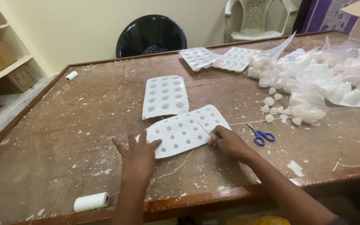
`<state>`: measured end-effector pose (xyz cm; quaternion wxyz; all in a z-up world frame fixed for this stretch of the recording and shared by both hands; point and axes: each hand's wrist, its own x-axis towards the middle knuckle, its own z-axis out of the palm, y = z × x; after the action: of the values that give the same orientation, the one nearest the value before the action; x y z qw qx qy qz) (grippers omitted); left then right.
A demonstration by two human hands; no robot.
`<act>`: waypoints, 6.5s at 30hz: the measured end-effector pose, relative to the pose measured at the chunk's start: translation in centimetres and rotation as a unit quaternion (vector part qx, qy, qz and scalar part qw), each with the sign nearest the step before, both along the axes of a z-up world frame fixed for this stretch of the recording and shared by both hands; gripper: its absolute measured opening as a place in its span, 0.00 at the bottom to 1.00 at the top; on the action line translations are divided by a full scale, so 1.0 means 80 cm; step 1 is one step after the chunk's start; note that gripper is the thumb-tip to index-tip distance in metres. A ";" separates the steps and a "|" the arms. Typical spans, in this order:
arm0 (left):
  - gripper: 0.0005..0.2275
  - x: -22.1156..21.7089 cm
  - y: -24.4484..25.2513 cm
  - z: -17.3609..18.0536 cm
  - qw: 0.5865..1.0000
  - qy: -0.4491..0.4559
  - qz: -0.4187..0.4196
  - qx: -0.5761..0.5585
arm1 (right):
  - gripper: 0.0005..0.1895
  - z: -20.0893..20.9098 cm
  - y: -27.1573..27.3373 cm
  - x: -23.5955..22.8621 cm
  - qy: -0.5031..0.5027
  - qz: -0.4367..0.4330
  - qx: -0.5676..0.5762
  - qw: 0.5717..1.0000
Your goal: Thread a long wick through a silicone mold using a needle and cutting the excess.
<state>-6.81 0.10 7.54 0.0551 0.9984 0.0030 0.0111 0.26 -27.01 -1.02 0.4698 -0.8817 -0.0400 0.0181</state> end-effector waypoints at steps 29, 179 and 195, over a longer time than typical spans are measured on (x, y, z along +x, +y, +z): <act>0.05 0.042 -0.107 -0.116 0.976 -0.103 -0.046 -0.188 | 0.09 -0.004 -0.016 -0.002 0.025 -0.017 0.138 0.990; 0.04 0.018 -0.138 -0.122 0.487 -0.062 0.067 -0.868 | 0.11 0.006 0.020 -0.035 0.183 0.040 0.532 0.826; 0.07 0.016 -0.139 -0.115 0.511 -0.050 0.105 -0.852 | 0.14 0.015 0.023 -0.039 0.191 0.025 0.533 0.824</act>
<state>-5.53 -11.01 -1.68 0.8774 0.4624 0.1135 0.0593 -2.86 -25.15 0.16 0.8643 -0.4713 0.0255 0.1740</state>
